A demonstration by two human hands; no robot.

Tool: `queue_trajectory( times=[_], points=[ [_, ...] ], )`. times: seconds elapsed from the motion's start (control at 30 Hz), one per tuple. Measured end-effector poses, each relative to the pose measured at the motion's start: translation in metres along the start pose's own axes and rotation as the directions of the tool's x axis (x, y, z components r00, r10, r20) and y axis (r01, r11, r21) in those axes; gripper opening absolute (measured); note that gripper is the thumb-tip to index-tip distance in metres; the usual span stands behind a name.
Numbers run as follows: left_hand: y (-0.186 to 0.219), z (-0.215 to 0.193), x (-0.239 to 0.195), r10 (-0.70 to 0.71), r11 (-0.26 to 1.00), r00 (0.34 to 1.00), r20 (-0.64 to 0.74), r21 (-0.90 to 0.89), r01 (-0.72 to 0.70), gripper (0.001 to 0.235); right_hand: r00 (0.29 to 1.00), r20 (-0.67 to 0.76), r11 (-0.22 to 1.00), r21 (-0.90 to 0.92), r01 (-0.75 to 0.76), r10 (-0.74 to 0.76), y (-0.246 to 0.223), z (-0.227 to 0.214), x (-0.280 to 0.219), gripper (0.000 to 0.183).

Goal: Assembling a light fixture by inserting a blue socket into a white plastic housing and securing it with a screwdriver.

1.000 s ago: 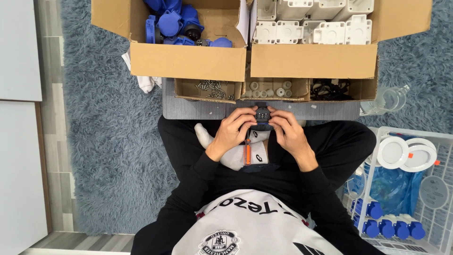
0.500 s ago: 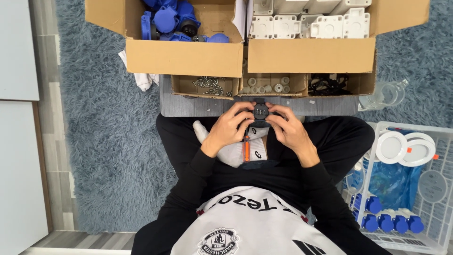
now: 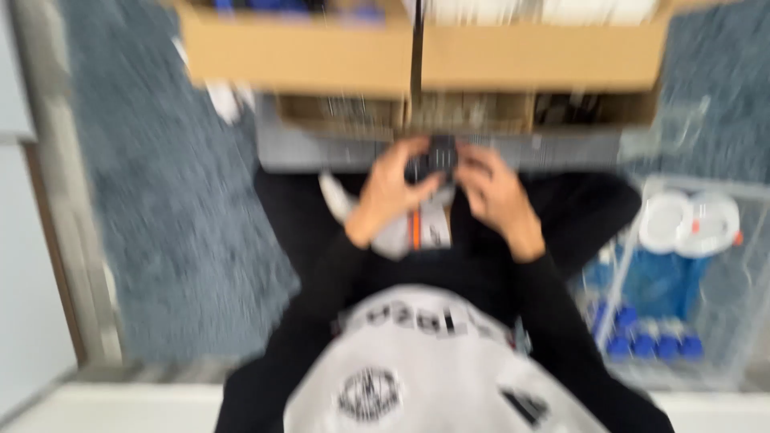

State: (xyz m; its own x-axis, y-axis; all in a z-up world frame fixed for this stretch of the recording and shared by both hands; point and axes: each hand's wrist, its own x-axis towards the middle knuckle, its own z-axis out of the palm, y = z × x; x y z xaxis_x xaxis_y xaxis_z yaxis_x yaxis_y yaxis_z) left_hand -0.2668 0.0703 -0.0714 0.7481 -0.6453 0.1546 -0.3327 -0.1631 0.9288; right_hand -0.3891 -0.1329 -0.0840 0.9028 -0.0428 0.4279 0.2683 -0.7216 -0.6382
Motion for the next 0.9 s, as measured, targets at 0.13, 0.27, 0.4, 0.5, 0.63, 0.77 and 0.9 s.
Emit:
queue_trajectory(
  times=[0.13, 0.27, 0.4, 0.5, 0.63, 0.77, 0.9],
  points=[
    [-0.006, 0.005, -0.001, 0.056, 0.998, 0.996, -0.063, -0.032, -0.058, 0.060, 0.999, -0.035, 0.990, 0.135, -0.033, 0.038, -0.016, -0.001, 0.013, 0.005],
    [-0.008, 0.006, -0.001, 0.041, 0.998, 0.997, -0.073, -0.052, -0.044, 0.061, 0.998, -0.037, 0.984, 0.172, -0.046, 0.053, -0.018, 0.000, 0.018, 0.004],
    [0.008, -0.002, 0.001, -0.041, 0.999, 0.999, 0.026, -0.001, 0.041, 0.063, 0.979, 0.119, 0.951, 0.242, -0.193, 0.168, -0.027, -0.011, 0.019, 0.014],
    [0.006, -0.001, 0.000, -0.036, 0.999, 0.999, 0.023, 0.008, 0.036, 0.063, 0.978, 0.121, 0.950, 0.244, -0.197, 0.172, -0.028, -0.012, 0.020, 0.015],
    [0.002, 0.001, 0.000, -0.030, 1.000, 0.999, 0.022, -0.004, 0.030, 0.061, 0.980, 0.117, 0.954, 0.236, -0.187, 0.163, -0.025, -0.008, 0.018, 0.015],
    [-0.010, 0.007, 0.000, 0.093, 0.994, 0.993, -0.078, -0.050, -0.097, 0.059, 0.999, -0.047, 0.986, 0.168, -0.013, 0.021, -0.016, -0.002, 0.016, 0.003],
    [-0.003, 0.005, 0.001, 0.097, 0.994, 0.993, -0.069, 0.048, -0.093, 0.065, 1.000, 0.008, 0.996, 0.091, 0.009, -0.010, -0.017, -0.012, 0.020, 0.005]
  ],
)
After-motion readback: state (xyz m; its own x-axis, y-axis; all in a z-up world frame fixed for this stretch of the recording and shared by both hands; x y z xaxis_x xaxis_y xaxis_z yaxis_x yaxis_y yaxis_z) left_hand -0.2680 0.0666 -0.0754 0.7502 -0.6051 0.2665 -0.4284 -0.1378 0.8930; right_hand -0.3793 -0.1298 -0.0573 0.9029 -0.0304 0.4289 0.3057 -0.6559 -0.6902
